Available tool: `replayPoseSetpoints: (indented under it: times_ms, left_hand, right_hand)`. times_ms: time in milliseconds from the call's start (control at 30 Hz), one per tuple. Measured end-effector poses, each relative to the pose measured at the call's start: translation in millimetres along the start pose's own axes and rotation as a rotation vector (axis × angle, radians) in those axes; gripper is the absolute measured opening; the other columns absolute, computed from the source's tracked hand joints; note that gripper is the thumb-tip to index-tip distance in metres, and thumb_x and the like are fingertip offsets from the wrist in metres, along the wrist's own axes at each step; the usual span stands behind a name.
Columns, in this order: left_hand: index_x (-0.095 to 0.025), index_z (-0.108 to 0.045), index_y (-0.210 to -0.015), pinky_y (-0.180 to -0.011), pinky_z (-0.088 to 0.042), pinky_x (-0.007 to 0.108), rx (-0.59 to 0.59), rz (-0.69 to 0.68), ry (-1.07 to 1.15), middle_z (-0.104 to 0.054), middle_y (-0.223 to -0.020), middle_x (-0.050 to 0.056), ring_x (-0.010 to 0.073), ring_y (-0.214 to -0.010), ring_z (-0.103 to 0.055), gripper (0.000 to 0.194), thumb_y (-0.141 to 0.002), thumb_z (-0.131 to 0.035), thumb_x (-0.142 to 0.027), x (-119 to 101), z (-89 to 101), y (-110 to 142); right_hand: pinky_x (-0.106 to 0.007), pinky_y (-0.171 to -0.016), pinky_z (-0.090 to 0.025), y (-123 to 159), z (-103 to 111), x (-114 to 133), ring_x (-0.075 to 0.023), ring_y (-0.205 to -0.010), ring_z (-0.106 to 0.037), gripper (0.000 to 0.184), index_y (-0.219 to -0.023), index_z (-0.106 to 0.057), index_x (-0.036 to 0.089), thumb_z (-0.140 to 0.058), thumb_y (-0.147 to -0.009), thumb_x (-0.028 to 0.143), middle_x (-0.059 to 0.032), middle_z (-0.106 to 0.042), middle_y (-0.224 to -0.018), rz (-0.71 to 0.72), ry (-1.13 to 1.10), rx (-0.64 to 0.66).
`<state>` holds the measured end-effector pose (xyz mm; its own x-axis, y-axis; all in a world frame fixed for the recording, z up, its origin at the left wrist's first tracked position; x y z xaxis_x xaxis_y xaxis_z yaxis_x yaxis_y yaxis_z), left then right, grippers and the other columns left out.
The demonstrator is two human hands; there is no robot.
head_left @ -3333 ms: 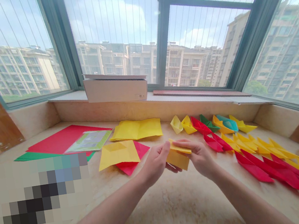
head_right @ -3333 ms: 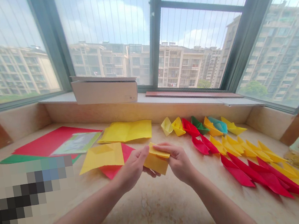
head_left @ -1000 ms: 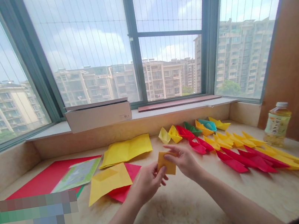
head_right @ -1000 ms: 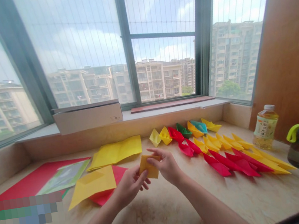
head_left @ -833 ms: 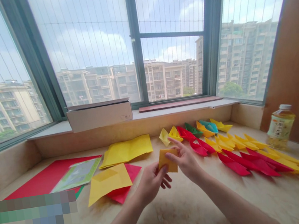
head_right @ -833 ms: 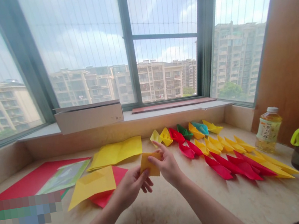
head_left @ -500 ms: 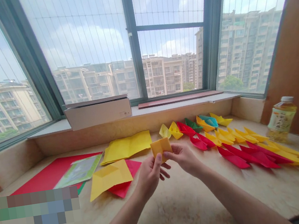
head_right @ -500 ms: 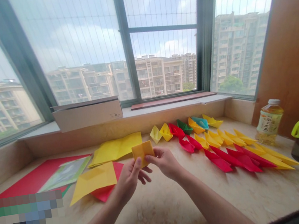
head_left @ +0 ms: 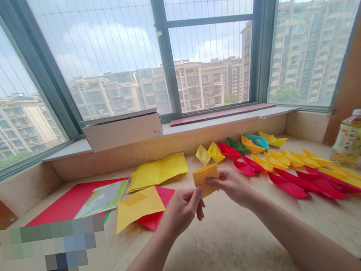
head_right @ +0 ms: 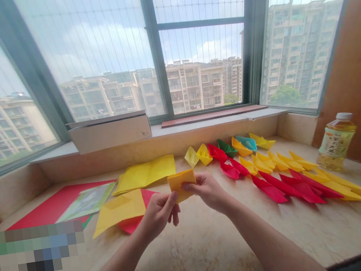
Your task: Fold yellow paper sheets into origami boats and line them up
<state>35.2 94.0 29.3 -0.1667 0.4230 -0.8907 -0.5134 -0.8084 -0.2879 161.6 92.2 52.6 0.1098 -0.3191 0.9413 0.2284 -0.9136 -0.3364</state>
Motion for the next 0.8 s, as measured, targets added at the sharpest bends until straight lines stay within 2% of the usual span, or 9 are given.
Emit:
replayPoseSetpoints:
  times_ms: [167, 300, 367, 467, 533, 600, 700, 800]
  left_hand:
    - [-0.014, -0.063, -0.079, -0.043, -0.034, 0.019, -0.028, -0.066, -0.034, -0.055, -0.048, -0.003, 0.0092, -0.039, -0.049, 0.044, -0.095, -0.046, -0.051, -5.9, 3.0, 0.0]
    - [-0.016, -0.061, -0.075, -0.044, -0.034, 0.02, -0.082, -0.049, -0.09, -0.051, -0.045, -0.004, 0.0091, -0.04, -0.046, 0.042, -0.096, -0.046, -0.048, -5.9, 4.4, 0.1]
    - [-0.016, -0.06, -0.073, -0.043, -0.032, 0.019, -0.076, -0.034, -0.075, -0.052, -0.044, -0.004, 0.0087, -0.039, -0.045, 0.044, -0.096, -0.044, -0.05, -5.5, 2.9, 1.1]
    - [-0.017, -0.056, -0.068, -0.04, -0.031, 0.019, -0.019, -0.016, 0.008, -0.049, -0.043, -0.004, 0.0085, -0.036, -0.044, 0.05, -0.094, -0.042, -0.057, -5.0, -4.3, 2.2]
    - [-0.018, -0.053, -0.065, -0.038, -0.031, 0.019, -0.03, 0.006, 0.044, -0.045, -0.041, -0.005, 0.0092, -0.035, -0.044, 0.053, -0.092, -0.042, -0.062, -3.5, -5.7, 2.1]
    - [-0.018, -0.051, -0.06, -0.037, -0.03, 0.02, -0.098, 0.04, 0.022, -0.042, -0.039, -0.005, 0.0095, -0.033, -0.043, 0.055, -0.092, -0.041, -0.063, -0.5, -2.2, 1.7]
    - [-0.018, -0.048, -0.052, -0.038, -0.032, 0.02, -0.181, 0.078, -0.049, -0.043, -0.037, -0.003, 0.0089, -0.033, -0.043, 0.059, -0.094, -0.038, -0.058, 1.7, 4.0, 0.9]
    - [-0.017, -0.051, -0.051, -0.038, -0.033, 0.019, -0.212, 0.064, -0.062, -0.047, -0.04, -0.001, 0.0086, -0.035, -0.046, 0.056, -0.094, -0.042, -0.052, -1.5, 10.3, -1.0]
  right_hand:
    - [-0.025, -0.059, -0.036, 2.8, -7.8, -8.4, -0.0129, -0.063, -0.05, 0.044, -0.089, -0.074, 0.013, -0.073, -0.076, 0.055, -0.0028, -0.064, -0.074, -0.083, 0.023, 0.13]
    - [-0.025, -0.057, -0.034, 1.3, -1.1, -9.0, -0.0126, -0.062, -0.047, 0.045, -0.092, -0.075, 0.014, -0.073, -0.076, 0.056, -0.0023, -0.063, -0.074, -0.067, 0.053, 0.028]
    - [-0.025, -0.056, -0.033, 1.7, -0.9, -6.7, -0.0123, -0.061, -0.046, 0.044, -0.09, -0.075, 0.014, -0.073, -0.076, 0.056, -0.0018, -0.062, -0.072, -0.059, 0.064, 0.027]
    - [-0.026, -0.061, -0.037, 5.2, -12.3, -4.6, -0.0138, -0.064, -0.051, 0.042, -0.089, -0.074, 0.014, -0.073, -0.077, 0.054, -0.0024, -0.063, -0.073, -0.094, 0.024, 0.163]
    - [-0.027, -0.063, -0.04, 7.7, -19.3, -4.5, -0.0153, -0.067, -0.054, 0.042, -0.09, -0.073, 0.014, -0.072, -0.078, 0.054, -0.003, -0.064, -0.075, -0.117, 0.007, 0.23]
    - [-0.026, -0.061, -0.038, 7.1, -19.0, -5.5, -0.0141, -0.064, -0.052, 0.041, -0.086, -0.072, 0.013, -0.071, -0.078, 0.054, -0.0018, -0.062, -0.071, -0.11, 0.048, 0.194]
    - [-0.024, -0.055, -0.033, 3.9, -13.1, -9.3, -0.0109, -0.058, -0.045, 0.04, -0.079, -0.069, 0.013, -0.068, -0.081, 0.053, 0.0008, -0.056, -0.065, -0.071, 0.156, 0.054]
    - [-0.024, -0.053, -0.034, 2.6, -15.6, -14.9, -0.0111, -0.057, -0.046, 0.037, -0.081, -0.065, 0.013, -0.064, -0.085, 0.05, 0.0004, -0.057, -0.066, -0.061, 0.184, 0.028]
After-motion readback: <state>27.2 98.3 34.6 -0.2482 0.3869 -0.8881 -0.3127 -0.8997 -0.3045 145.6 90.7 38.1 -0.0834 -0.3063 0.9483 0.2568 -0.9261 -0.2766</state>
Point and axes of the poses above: each hand's wrist, its own y-axis away from the middle knuckle, its own z-axis out of the back of the hand, x = y × z, the point moved 9 cm from there along -y, towards the middle knuckle
